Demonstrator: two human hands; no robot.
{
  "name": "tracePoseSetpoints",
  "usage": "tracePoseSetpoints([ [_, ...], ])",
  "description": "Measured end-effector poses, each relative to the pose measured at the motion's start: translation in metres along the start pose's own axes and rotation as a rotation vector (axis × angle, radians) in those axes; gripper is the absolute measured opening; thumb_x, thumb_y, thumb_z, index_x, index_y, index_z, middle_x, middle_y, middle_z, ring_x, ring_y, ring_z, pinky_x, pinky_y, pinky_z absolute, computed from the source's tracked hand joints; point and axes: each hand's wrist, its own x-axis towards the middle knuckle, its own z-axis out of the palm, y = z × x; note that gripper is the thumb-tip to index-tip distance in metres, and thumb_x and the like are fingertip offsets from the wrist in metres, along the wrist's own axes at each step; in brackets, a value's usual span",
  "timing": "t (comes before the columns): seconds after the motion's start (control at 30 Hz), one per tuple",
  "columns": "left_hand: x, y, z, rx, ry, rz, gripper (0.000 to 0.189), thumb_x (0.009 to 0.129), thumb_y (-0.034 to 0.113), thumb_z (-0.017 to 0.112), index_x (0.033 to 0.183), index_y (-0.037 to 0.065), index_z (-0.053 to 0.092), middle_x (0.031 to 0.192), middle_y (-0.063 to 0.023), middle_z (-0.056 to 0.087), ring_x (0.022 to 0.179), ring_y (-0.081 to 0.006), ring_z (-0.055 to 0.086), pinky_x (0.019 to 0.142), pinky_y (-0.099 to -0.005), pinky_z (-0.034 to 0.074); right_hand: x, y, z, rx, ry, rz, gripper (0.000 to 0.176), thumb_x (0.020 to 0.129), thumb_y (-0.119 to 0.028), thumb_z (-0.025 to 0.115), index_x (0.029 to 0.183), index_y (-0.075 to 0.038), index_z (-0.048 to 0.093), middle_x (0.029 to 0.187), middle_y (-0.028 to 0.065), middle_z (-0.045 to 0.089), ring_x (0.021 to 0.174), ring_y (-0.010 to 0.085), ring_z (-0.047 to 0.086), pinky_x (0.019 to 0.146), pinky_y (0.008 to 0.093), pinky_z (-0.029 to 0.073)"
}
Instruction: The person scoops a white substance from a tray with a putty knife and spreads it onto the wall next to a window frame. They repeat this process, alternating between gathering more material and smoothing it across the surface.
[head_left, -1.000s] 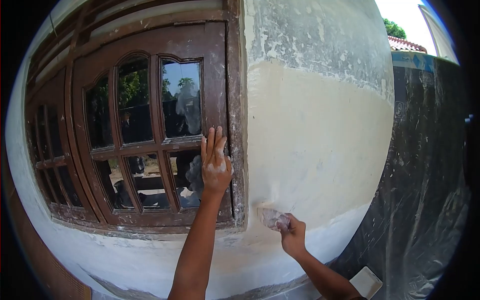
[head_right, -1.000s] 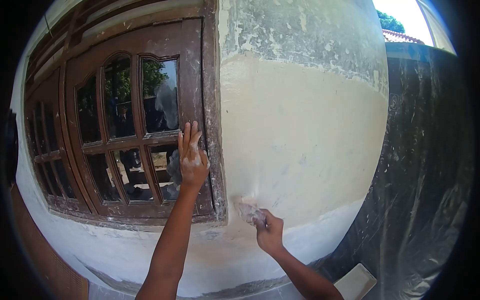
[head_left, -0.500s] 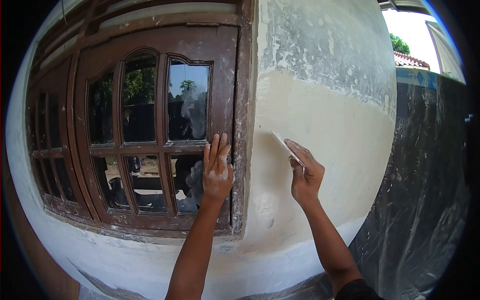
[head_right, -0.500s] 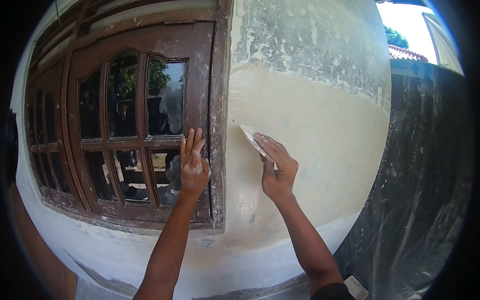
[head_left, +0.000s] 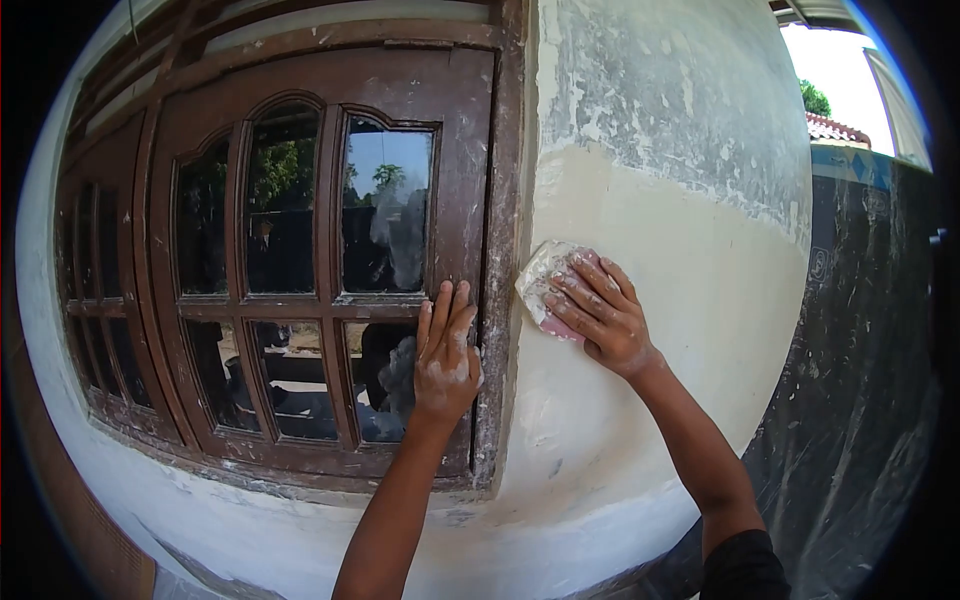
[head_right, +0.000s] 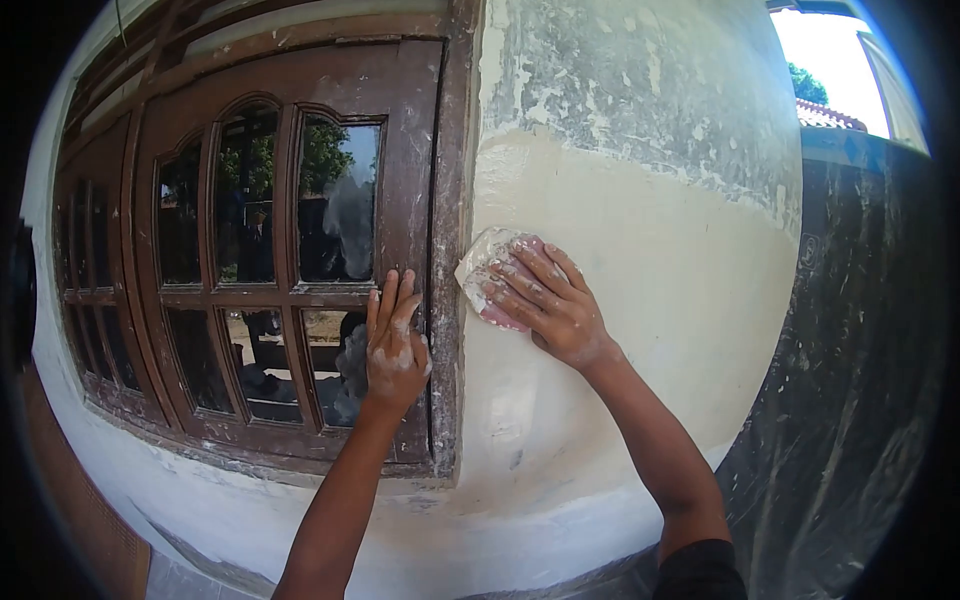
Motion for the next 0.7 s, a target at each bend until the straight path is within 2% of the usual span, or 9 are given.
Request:
tracePoseSetpoints([
  [0.13,0.001,0.000,0.001,-0.002,0.012,0.009,0.049,0.084,-0.010,0.051,0.131,0.002,0.049,0.151,-0.0195,0.049,0.147,-0.0365,0.039,0.122,-0.0557,0.027,-0.005,0.003,0.004,0.004,0.026,0.018,0.049,0.077,-0.006,0.077,0.124,-0.021,0.072,0.132,-0.0010,0.068,0.132,0.0231,0.057,0.118,0.0480,0.037],
  [0.23,0.000,-0.001,0.002,-0.003,0.012,0.014,0.050,0.084,-0.010,0.051,0.132,0.002,0.048,0.151,-0.0196,0.049,0.146,-0.0368,0.039,0.122,-0.0560,0.027,-0.008,0.003,0.002,0.000,-0.054,0.034,0.050,0.076,-0.004,0.076,0.124,-0.021,0.072,0.132,-0.0021,0.069,0.132,0.0218,0.057,0.118,0.0484,0.037],
  [0.57,0.000,-0.002,0.002,-0.008,0.012,0.023,0.052,0.083,-0.010,0.052,0.133,0.003,0.047,0.152,-0.0200,0.048,0.146,-0.0380,0.039,0.122,-0.0561,0.026,-0.029,-0.014,-0.009,0.022,-0.030,0.067,0.047,0.076,0.001,0.071,0.119,-0.018,0.074,0.125,-0.0004,0.072,0.128,0.0215,0.060,0.116,0.0504,0.038],
  [0.7,-0.001,-0.002,0.002,-0.013,0.006,0.019,0.051,0.083,-0.010,0.052,0.132,0.003,0.047,0.152,-0.0202,0.048,0.146,-0.0378,0.039,0.122,-0.0560,0.026,-0.008,-0.021,-0.013,-0.012,0.028,0.078,0.043,0.079,-0.002,0.070,0.119,-0.017,0.075,0.124,0.0002,0.073,0.127,0.0231,0.061,0.116,0.0515,0.037],
])
